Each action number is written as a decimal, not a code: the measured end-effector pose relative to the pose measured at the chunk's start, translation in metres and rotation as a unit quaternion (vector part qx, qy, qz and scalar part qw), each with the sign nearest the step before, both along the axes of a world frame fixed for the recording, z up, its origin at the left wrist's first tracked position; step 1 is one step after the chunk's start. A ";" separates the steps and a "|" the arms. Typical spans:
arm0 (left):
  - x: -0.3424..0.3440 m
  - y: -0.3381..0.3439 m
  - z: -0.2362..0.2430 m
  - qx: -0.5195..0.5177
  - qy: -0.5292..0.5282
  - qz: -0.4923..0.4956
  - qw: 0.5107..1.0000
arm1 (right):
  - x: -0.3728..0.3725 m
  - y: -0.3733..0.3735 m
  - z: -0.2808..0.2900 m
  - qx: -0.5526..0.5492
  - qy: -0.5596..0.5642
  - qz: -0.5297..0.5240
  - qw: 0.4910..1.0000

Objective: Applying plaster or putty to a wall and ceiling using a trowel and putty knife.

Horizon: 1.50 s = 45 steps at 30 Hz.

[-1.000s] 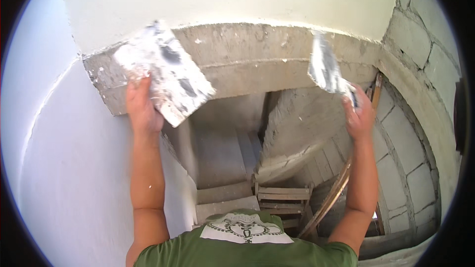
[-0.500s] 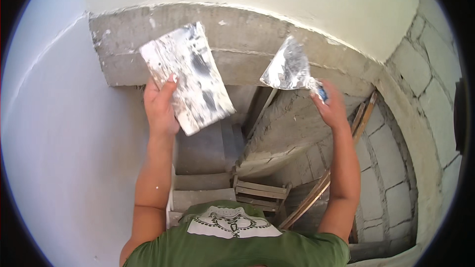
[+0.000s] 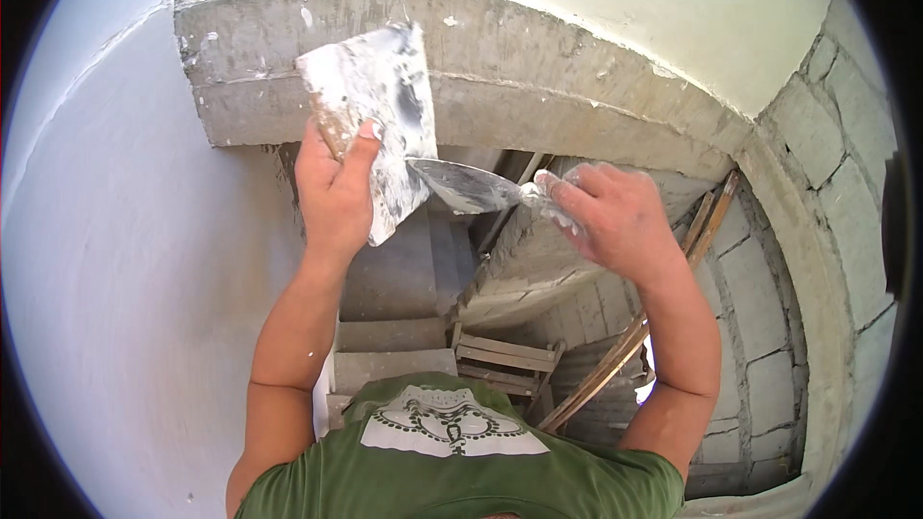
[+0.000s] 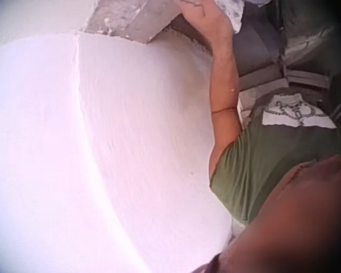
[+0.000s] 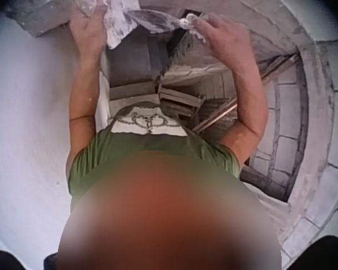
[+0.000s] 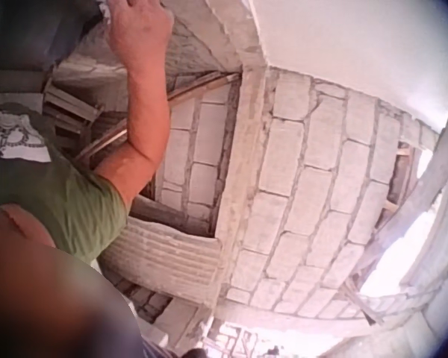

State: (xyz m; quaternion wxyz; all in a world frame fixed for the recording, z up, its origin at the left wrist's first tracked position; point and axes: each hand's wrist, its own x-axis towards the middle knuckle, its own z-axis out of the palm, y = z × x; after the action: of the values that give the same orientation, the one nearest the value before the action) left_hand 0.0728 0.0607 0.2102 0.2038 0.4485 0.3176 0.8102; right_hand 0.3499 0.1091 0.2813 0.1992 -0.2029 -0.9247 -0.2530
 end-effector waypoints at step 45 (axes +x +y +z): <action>-0.025 -0.025 -0.215 -0.261 -0.017 -0.153 0.953 | -0.192 0.092 0.230 0.322 -0.234 -0.318 0.860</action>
State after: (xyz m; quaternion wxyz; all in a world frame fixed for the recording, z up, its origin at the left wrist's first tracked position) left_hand 0.0475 0.0353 -0.0046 0.4405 0.4090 0.4421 0.6657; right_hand 0.1579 0.2006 0.5117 -0.0601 -0.3448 -0.6964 -0.6266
